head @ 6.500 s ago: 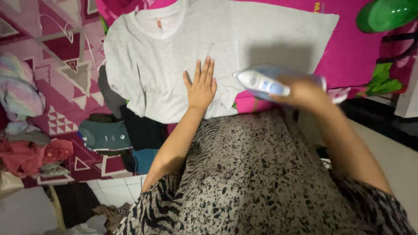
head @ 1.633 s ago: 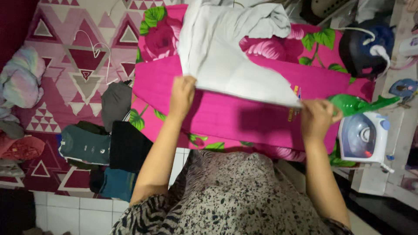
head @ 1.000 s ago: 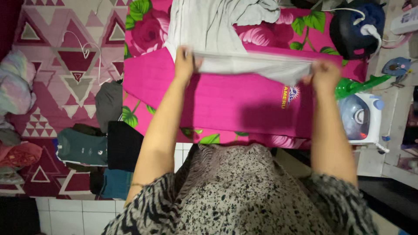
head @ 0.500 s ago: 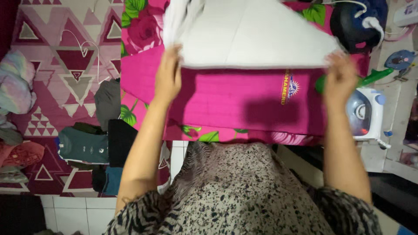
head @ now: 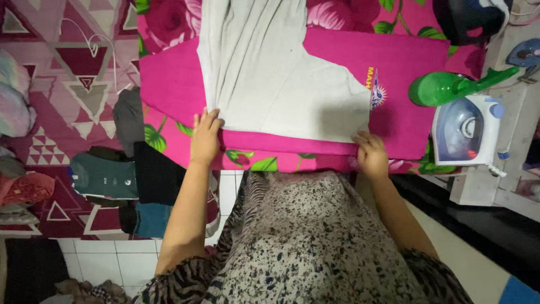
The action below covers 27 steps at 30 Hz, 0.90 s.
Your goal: The person irons a white t-shirt on a pink ironing board. They repeatedly spray the shirt with water from a green bottle and use a blue and white iron to smooth the fabric, flipping the shirt to iron both sides.
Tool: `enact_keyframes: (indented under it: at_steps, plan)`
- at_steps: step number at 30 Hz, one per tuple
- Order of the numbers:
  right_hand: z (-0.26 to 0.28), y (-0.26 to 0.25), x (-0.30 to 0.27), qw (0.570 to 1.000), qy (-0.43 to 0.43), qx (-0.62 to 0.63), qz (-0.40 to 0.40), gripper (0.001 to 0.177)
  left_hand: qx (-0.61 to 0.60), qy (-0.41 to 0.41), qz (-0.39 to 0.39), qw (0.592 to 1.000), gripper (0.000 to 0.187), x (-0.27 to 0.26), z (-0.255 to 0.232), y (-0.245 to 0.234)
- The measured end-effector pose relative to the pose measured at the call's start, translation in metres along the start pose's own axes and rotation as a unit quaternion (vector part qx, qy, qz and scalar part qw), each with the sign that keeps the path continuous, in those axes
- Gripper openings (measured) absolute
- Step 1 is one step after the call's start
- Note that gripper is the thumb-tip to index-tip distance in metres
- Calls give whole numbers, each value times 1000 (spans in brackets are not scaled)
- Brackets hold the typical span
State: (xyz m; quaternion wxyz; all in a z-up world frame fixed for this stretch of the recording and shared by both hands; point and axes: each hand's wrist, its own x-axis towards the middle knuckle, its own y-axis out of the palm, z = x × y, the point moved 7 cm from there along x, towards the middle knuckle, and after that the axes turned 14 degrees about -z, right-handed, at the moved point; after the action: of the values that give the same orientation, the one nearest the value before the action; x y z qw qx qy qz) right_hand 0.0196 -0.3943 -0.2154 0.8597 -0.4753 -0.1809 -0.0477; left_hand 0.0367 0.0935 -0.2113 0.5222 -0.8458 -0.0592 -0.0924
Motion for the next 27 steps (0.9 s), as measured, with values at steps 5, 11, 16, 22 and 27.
enact_keyframes:
  at_steps: [5, 11, 16, 22, 27]
  plan:
    - [6, -8, 41, 993, -30, -100, -58, 21, 135, -25, -90, 987, 36, -4, -39, 13]
    - [-5, 39, 133, 997, -53, -21, -54, 41, -45, 148, 203, 967, 64, 2, -185, 147]
    - [-53, 75, 159, 998, 43, -49, 22, 23, -33, 319, 232, 918, 83, 0, -292, 193]
    - [-101, 34, 121, 988, 48, 18, -147, 20, 34, 342, 244, 907, 90, -7, -306, 202]
    - [-135, -37, 38, 901, 218, -3, -376, 49, 42, 341, 254, 904, 90, -7, -308, 205]
